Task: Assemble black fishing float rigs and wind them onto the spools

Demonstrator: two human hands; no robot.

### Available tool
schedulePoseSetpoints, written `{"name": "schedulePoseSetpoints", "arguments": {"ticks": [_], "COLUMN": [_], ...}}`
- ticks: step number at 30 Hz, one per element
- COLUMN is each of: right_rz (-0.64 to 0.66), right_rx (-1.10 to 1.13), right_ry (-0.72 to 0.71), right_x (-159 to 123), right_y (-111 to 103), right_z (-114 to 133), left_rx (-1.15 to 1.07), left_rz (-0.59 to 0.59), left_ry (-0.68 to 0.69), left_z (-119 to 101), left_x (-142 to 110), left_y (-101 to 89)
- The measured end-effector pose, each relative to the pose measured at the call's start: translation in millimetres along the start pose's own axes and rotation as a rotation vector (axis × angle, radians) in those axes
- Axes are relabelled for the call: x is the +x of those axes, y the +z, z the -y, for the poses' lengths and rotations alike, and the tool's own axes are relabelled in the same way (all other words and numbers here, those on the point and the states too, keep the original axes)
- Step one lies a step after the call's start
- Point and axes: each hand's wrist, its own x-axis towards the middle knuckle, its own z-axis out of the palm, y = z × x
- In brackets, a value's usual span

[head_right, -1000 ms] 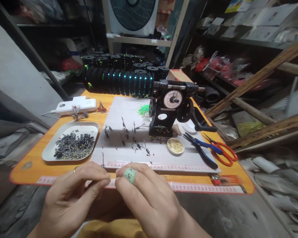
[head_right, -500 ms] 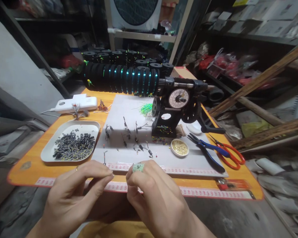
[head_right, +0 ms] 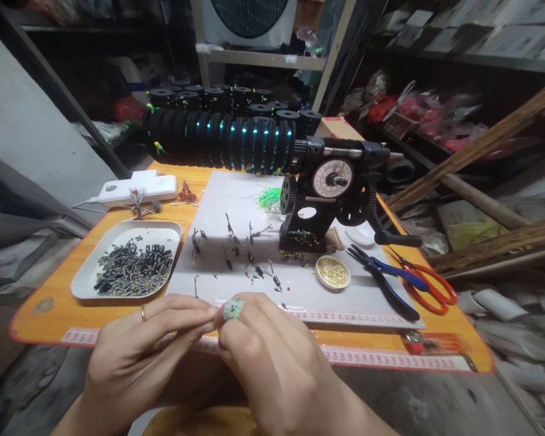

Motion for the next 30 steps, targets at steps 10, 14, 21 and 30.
{"name": "schedulePoseSetpoints", "arguments": {"ticks": [10,14,21,30], "right_rz": [-0.139,-0.065,-0.112,-0.045], "right_rx": [0.273,0.205,0.07,-0.179], "right_ry": [0.099,0.222,0.123,-0.38], "right_x": [10,24,29,27], "right_y": [-5,-5,1,-8], "right_z": [9,15,19,3], "left_rx": [-0.255,-0.472,-0.465,-0.204], "left_rz": [-0.067,-0.155,-0.106,0.062], "left_ry": [-0.296,-0.482,-0.511,-0.376], "left_z": [-5,-7,-9,-11], "left_x": [4,5,4,9], "left_y": [0.2,-0.2,-3.5,-11.2]}}
